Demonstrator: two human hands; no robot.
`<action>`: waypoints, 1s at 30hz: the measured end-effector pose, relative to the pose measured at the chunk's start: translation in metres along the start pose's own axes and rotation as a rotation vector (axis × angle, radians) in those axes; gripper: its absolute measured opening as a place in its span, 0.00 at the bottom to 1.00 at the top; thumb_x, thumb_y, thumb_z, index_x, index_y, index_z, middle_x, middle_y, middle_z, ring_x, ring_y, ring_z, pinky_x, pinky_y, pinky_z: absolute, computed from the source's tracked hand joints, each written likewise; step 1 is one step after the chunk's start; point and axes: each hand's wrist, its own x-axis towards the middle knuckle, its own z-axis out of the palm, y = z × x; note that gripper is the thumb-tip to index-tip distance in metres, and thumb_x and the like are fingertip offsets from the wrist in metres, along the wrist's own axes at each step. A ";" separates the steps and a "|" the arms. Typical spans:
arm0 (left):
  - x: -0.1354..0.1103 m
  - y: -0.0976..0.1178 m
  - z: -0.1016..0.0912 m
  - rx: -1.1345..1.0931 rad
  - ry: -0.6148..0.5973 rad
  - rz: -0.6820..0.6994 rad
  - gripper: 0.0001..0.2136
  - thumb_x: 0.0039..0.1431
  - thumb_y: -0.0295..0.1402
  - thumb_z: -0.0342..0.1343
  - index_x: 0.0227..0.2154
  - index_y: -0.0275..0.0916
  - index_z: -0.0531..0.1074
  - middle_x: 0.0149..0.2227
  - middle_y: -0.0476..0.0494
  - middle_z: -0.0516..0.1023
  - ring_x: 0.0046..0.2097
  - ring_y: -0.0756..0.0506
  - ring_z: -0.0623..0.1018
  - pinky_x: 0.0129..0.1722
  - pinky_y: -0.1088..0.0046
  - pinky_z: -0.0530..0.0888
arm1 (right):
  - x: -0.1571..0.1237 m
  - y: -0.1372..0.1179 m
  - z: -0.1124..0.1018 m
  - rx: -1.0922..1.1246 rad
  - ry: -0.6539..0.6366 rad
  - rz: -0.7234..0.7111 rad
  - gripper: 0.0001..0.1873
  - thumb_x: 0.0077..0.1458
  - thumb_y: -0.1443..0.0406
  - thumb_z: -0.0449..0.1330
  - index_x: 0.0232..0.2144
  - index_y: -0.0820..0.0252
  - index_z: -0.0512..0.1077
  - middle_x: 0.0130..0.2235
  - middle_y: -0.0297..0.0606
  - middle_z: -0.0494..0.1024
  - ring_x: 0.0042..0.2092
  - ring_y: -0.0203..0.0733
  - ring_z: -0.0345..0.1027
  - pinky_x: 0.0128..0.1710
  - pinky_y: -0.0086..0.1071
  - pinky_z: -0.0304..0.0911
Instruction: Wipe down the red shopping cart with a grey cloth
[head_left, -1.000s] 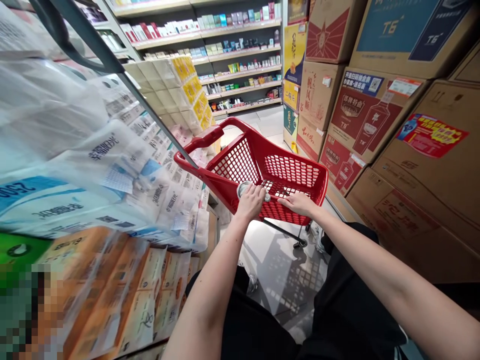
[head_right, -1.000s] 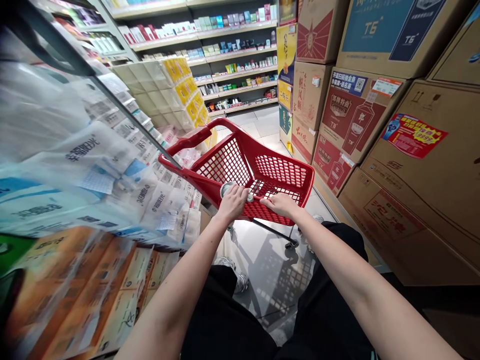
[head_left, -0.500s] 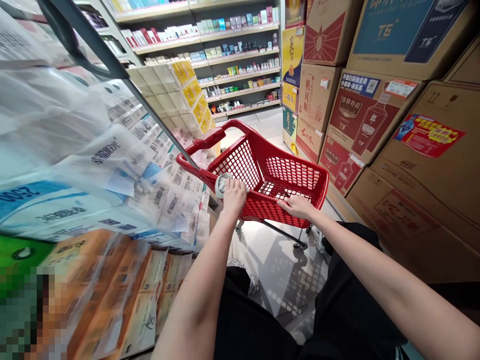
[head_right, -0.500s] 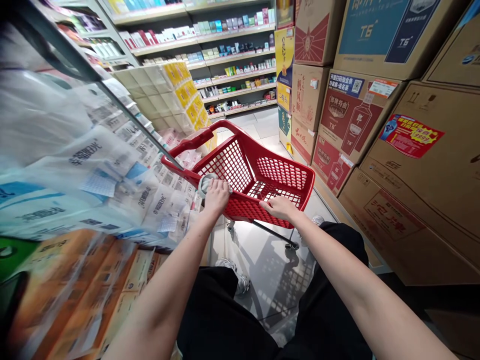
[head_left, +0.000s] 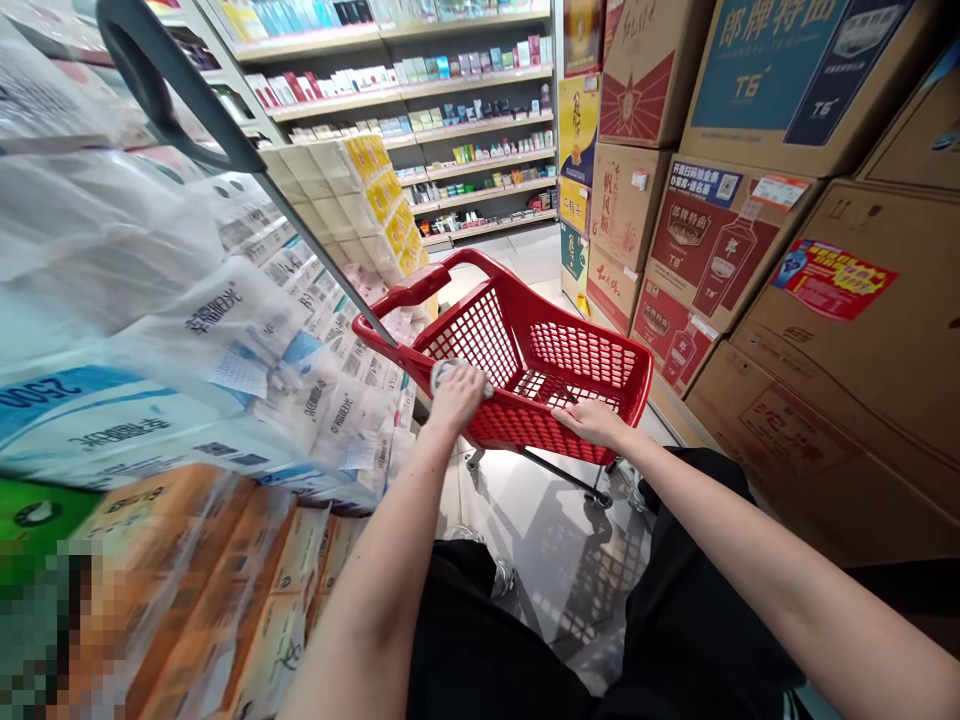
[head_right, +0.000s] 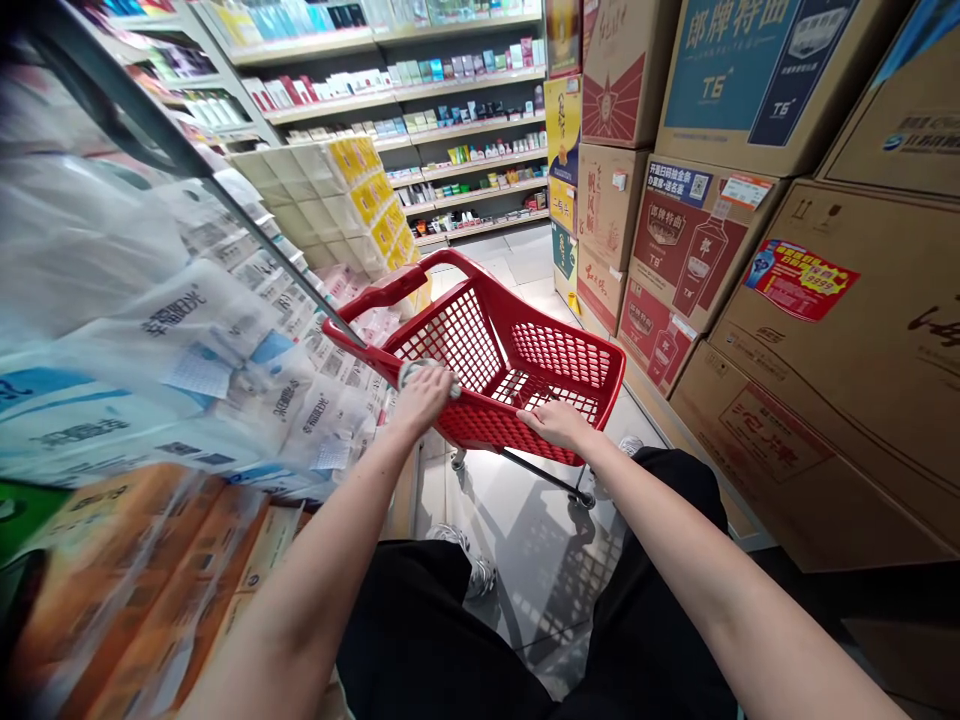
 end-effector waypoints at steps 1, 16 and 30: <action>-0.001 -0.012 0.000 0.029 0.023 -0.030 0.10 0.61 0.26 0.42 0.41 0.35 0.66 0.41 0.38 0.71 0.47 0.42 0.70 0.54 0.61 0.63 | 0.000 0.000 0.000 0.002 -0.003 -0.004 0.41 0.58 0.43 0.27 0.23 0.57 0.72 0.26 0.39 0.75 0.29 0.38 0.66 0.28 0.30 0.48; -0.004 0.041 0.000 -0.019 0.017 -0.031 0.12 0.61 0.27 0.40 0.39 0.35 0.68 0.39 0.35 0.71 0.47 0.39 0.70 0.56 0.59 0.60 | -0.006 -0.007 0.000 0.040 0.006 -0.006 0.41 0.59 0.44 0.28 0.23 0.59 0.72 0.26 0.39 0.75 0.29 0.37 0.66 0.29 0.28 0.48; -0.012 0.025 0.007 -0.077 0.104 -0.356 0.15 0.60 0.24 0.37 0.44 0.33 0.67 0.50 0.31 0.68 0.61 0.38 0.58 0.61 0.52 0.50 | -0.002 -0.009 0.008 0.018 -0.006 -0.017 0.41 0.60 0.45 0.28 0.23 0.59 0.73 0.26 0.39 0.75 0.29 0.37 0.66 0.29 0.29 0.46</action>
